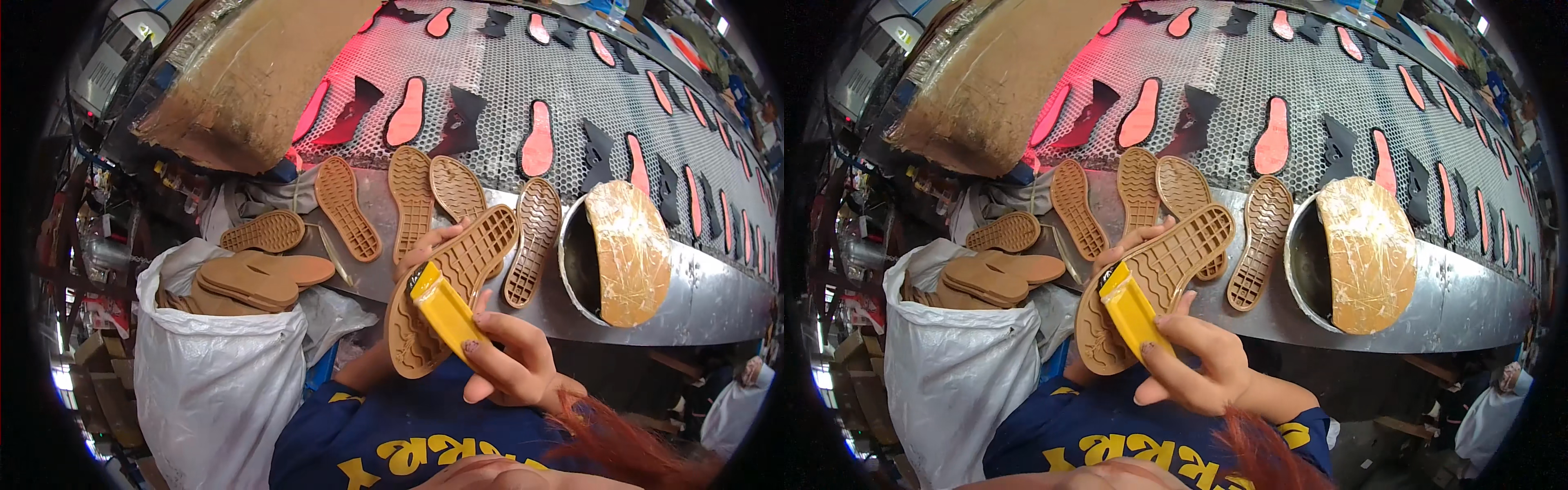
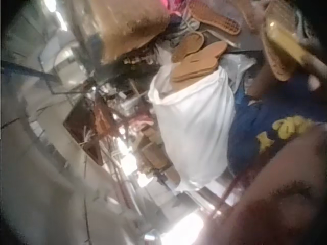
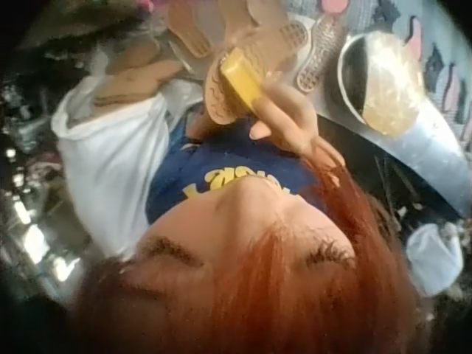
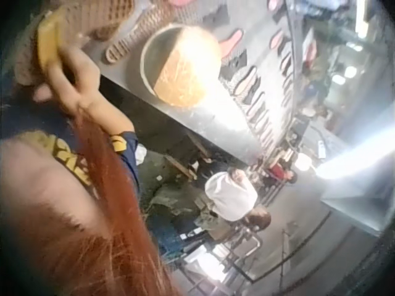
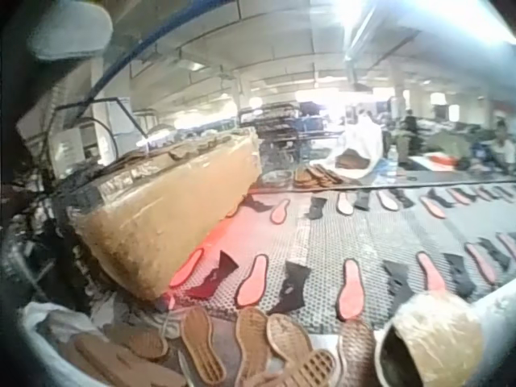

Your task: The person applies a dark adhesive to the textured surface of brown shoe soles using a yellow plastic scraper. They repeatedly dip the scraper into a metal container to gather the substance and spread it across the sole's grooves. The person handles the soles one at a time, occasionally wiping the surface with a white cloth before continuing the application process.

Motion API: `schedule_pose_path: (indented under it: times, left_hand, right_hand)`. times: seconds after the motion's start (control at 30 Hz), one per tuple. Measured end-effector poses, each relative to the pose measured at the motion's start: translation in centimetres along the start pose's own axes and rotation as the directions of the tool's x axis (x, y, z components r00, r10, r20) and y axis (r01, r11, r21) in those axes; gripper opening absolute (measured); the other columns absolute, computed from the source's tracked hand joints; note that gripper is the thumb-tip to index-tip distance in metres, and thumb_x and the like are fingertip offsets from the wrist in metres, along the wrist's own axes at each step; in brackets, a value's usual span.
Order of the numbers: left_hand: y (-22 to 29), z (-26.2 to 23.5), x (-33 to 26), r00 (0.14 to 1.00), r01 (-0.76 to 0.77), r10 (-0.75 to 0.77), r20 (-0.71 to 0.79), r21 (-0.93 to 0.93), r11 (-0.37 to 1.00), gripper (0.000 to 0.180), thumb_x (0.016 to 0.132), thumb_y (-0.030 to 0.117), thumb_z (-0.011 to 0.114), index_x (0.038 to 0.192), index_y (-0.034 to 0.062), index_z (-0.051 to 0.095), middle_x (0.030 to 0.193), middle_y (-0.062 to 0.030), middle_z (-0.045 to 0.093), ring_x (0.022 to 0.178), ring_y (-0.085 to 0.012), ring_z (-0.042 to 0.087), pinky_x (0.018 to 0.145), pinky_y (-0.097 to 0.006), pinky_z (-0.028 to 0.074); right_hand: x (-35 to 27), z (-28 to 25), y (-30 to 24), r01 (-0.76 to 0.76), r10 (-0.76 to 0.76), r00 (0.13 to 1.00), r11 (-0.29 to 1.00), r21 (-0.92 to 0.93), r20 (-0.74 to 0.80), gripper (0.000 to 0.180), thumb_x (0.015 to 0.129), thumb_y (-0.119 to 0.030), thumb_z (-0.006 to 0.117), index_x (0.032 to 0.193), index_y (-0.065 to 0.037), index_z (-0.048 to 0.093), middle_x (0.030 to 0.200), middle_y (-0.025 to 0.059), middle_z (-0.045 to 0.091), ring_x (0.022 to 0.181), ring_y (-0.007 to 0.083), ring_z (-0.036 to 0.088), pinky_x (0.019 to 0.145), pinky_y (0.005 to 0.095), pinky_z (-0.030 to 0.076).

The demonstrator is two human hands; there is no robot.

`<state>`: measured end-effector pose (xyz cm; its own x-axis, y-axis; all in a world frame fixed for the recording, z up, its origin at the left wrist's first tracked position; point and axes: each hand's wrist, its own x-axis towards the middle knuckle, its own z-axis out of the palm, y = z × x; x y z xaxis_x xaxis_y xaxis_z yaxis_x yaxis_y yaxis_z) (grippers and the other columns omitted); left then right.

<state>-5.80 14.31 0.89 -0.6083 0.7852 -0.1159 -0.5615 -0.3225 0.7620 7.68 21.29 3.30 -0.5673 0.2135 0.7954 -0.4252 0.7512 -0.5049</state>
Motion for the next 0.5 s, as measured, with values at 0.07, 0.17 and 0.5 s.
schedule_pose_path:
  times: [0.07, 0.17, 0.5]
  left_hand:
    - [-1.2, -0.4, -0.1, 0.965, -0.258, 0.237, 0.113, 0.252, 0.933, 0.077, 0.073, -0.004, 0.071, 0.133, 0.0127, 0.026, 0.134, -0.0175, 0.037, 0.127, -0.0307, 0.042, 0.105, -0.042, 0.039]
    - [-1.5, -1.5, -0.2, 0.932, -0.320, 0.243, 0.270, 0.295, 0.900, 0.074, 0.073, -0.008, 0.070, 0.131, 0.0127, 0.031, 0.131, -0.0181, 0.039, 0.126, -0.0306, 0.043, 0.104, -0.042, 0.040]
    - [-3.2, -0.8, -0.6, 0.932, -0.034, 0.144, 0.333, -0.314, 0.949, 0.030, 0.097, 0.029, 0.044, 0.121, 0.0106, 0.047, 0.123, -0.0103, 0.048, 0.124, -0.0265, 0.042, 0.109, -0.045, 0.033]
  right_hand:
    - [0.5, -0.3, -0.2, 0.003, -0.004, 1.000, 0.999, 0.037, 0.023, 0.048, 0.076, -0.039, 0.075, 0.099, 0.001, 0.063, 0.104, 0.0221, 0.054, 0.083, 0.0302, 0.063, 0.072, 0.0355, 0.056]
    - [1.0, -0.8, -0.4, 0.003, -0.013, 0.995, 0.995, 0.104, 0.096, 0.049, 0.072, -0.034, 0.079, 0.101, 0.002, 0.062, 0.107, 0.0229, 0.053, 0.084, 0.0311, 0.064, 0.073, 0.0357, 0.056]
    - [2.1, -0.5, -1.6, -0.063, 0.031, 0.984, 0.982, 0.179, 0.175, 0.050, 0.088, -0.046, 0.056, 0.101, 0.001, 0.059, 0.105, 0.0233, 0.054, 0.090, 0.0271, 0.061, 0.073, 0.0323, 0.056]
